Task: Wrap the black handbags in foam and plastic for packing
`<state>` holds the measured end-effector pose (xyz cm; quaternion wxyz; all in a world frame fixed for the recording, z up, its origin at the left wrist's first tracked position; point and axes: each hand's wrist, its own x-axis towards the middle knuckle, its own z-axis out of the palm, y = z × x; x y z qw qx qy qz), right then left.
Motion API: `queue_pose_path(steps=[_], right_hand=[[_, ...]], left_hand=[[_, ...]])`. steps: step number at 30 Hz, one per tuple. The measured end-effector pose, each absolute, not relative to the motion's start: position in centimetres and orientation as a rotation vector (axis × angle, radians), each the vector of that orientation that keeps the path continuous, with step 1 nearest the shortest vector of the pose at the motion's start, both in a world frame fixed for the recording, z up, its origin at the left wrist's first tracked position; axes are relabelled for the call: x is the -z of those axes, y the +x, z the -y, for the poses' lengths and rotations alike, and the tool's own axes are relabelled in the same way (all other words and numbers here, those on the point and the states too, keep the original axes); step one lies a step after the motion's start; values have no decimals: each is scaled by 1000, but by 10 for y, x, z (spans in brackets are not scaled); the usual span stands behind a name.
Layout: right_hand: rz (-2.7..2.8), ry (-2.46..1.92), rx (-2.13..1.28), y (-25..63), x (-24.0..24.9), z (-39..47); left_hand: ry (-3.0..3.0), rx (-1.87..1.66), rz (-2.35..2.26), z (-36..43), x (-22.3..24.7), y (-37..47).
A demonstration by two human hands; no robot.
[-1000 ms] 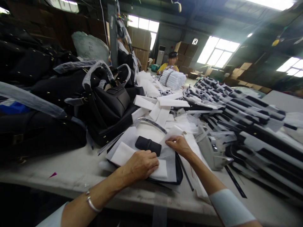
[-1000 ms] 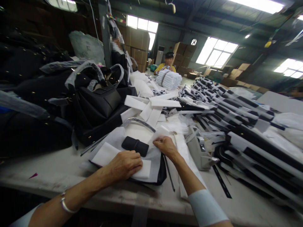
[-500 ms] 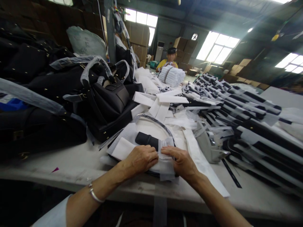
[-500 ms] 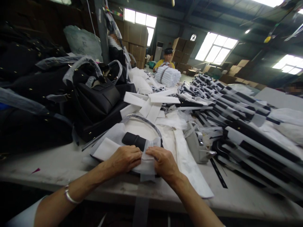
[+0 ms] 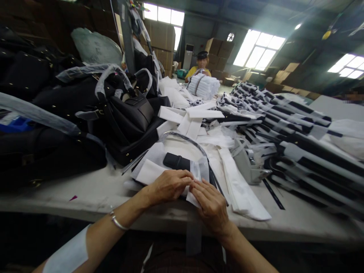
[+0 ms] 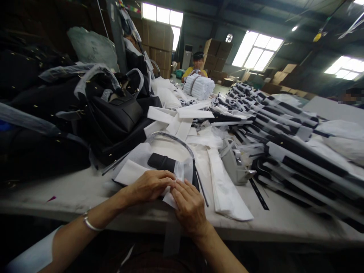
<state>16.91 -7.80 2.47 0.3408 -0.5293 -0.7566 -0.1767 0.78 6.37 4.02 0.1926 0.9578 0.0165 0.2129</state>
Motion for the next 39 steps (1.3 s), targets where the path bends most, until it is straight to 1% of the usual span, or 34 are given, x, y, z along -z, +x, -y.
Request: queue_pose_path(steps=[7, 16, 19, 21, 25, 28, 31, 35, 39], right_hand=[[2014, -1401, 422, 170, -21, 83], [1974, -1373, 74, 180, -41, 99], [1945, -1304, 101, 179, -46, 126], [2067, -1284, 109, 177, -40, 144], [2342, -1396, 215, 173, -11, 157], [2269, -1456, 307, 172, 8, 149], [2176, -1366, 262, 169, 11, 139], [2043, -1243, 136, 159, -2, 132], [1980, -1212, 67, 150, -8, 134]], left_hand=[[2627, -549, 118, -59, -51, 1], [2839, -525, 241, -60, -47, 0], [2855, -580, 252, -60, -47, 1], [2852, -605, 255, -59, -47, 2], [2845, -591, 246, -60, -47, 2], [2848, -589, 243, -59, -50, 1], [2863, -590, 241, -59, -50, 1], [2865, -573, 231, -60, -48, 2], [2876, -589, 208, -60, -47, 4]])
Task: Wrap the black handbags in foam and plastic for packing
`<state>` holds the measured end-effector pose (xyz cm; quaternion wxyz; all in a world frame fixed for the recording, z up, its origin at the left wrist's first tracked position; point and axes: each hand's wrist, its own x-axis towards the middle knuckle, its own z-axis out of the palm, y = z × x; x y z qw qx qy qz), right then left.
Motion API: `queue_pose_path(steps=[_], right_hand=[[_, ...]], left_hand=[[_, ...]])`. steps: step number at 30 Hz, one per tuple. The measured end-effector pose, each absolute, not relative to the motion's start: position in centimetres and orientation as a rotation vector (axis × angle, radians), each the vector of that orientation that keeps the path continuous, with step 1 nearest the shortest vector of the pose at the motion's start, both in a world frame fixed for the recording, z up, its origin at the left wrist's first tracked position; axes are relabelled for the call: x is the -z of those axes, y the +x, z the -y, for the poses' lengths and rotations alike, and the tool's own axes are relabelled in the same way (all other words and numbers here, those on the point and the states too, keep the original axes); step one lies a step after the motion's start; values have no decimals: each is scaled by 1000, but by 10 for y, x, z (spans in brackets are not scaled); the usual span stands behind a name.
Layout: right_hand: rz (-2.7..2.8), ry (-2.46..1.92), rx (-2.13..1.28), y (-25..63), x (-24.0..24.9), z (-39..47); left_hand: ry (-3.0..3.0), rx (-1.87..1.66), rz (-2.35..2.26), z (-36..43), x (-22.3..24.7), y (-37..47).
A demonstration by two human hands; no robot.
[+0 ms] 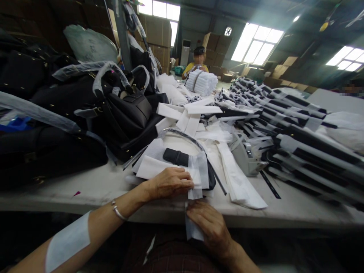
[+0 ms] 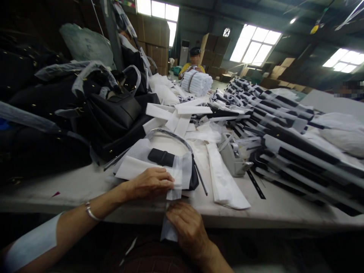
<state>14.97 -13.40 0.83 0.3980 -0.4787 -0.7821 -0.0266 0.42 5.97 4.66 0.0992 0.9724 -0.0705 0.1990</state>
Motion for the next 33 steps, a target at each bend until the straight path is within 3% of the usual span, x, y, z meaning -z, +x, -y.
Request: queue_pose_path(steps=[14, 23, 33], right_hand=[[1997, -1227, 32, 129, -15, 142], [2126, -1210, 8, 149, -64, 114], [2157, -1195, 15, 171, -79, 102]], left_hand=[[2922, -628, 210, -60, -45, 7], [2953, -647, 274, -58, -48, 7], [2905, -604, 270, -58, -49, 3]])
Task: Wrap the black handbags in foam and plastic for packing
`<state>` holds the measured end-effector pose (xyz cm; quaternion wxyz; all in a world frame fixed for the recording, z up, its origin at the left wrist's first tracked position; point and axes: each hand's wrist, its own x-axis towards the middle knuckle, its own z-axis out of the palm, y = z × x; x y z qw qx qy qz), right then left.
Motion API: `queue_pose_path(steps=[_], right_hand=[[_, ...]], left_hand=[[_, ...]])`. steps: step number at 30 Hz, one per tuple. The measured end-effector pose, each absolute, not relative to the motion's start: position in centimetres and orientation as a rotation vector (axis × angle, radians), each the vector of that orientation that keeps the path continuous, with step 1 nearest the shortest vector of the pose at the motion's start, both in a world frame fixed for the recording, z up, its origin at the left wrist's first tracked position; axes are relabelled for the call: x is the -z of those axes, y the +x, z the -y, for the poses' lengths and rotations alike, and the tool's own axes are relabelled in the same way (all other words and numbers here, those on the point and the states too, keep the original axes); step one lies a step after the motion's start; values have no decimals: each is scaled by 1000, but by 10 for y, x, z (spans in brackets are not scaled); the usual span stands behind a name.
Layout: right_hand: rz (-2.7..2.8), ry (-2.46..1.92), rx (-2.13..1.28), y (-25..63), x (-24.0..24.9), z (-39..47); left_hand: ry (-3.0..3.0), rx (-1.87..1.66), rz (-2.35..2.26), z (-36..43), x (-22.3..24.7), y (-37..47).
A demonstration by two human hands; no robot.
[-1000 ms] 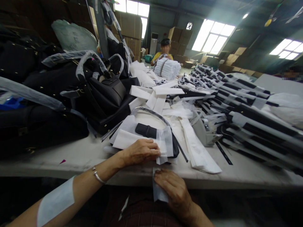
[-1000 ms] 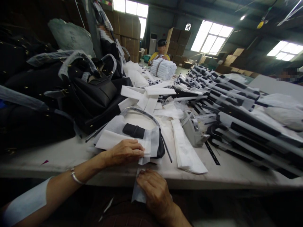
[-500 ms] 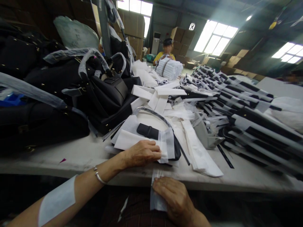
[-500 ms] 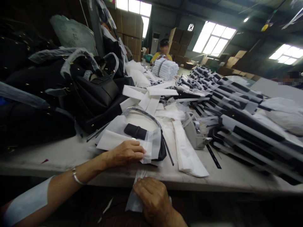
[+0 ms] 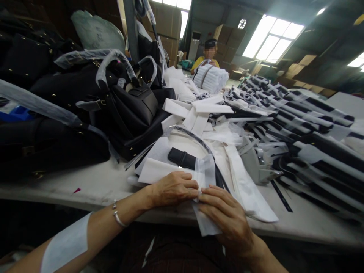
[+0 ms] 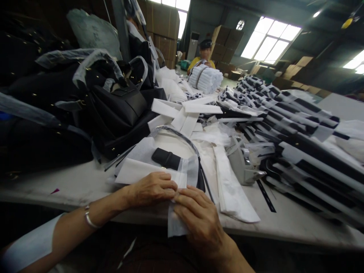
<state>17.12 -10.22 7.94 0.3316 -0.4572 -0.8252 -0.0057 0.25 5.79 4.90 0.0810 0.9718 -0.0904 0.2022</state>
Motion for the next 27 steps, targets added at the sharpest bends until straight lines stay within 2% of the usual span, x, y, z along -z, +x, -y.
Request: queue_pose_path(steps=[5, 11, 20, 27], right_hand=[[1998, -1211, -166, 181, -101, 108], [2124, -1443, -55, 180, -70, 88], [2081, -1257, 63, 178, -56, 90], [2052, -1252, 74, 168, -50, 97]], left_hand=[[2893, -554, 246, -58, -51, 4], [2872, -717, 253, -59, -46, 7], [2598, -584, 97, -62, -40, 4], [2634, -540, 100, -62, -41, 6]])
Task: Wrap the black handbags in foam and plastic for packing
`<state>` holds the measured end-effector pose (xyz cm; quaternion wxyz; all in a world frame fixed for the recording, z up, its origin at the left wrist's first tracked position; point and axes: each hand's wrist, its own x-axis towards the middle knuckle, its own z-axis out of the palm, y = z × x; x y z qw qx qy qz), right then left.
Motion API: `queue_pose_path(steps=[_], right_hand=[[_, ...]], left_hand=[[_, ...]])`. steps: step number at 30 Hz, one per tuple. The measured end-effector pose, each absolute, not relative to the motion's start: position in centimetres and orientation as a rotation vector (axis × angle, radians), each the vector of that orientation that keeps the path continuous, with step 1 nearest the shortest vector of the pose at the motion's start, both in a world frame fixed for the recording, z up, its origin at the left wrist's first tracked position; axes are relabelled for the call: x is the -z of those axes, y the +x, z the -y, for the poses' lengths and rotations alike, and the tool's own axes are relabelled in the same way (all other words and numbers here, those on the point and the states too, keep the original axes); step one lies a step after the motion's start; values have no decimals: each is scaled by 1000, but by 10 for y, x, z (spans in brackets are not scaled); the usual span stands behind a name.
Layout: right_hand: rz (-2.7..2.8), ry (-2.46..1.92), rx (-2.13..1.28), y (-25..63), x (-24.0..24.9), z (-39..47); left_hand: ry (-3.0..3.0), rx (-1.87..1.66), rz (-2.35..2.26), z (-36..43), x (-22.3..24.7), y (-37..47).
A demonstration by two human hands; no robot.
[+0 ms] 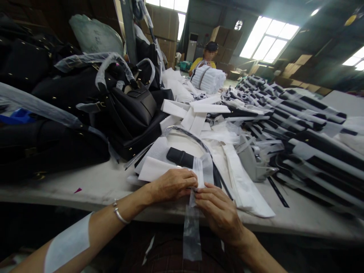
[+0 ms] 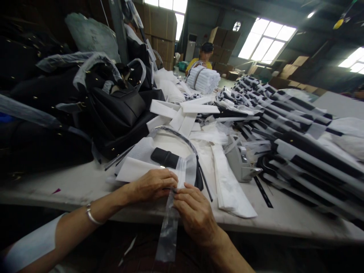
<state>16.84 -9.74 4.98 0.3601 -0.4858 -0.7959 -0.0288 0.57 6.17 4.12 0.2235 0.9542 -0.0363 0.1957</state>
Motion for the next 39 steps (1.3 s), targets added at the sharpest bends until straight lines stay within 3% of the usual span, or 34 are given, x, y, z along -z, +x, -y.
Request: queue_pose_path(steps=[10, 21, 34, 39], right_hand=[[2081, -1272, -46, 167, -52, 99], [2098, -1479, 177, 170, -35, 89], [2542, -1236, 244, 177, -29, 147], [2311, -1211, 215, 157, -12, 136]], left_hand=[[2656, -573, 66, -57, -49, 4], [2959, -545, 18, -54, -45, 9], [3003, -618, 80, -53, -40, 9], [3002, -619, 70, -52, -39, 9]])
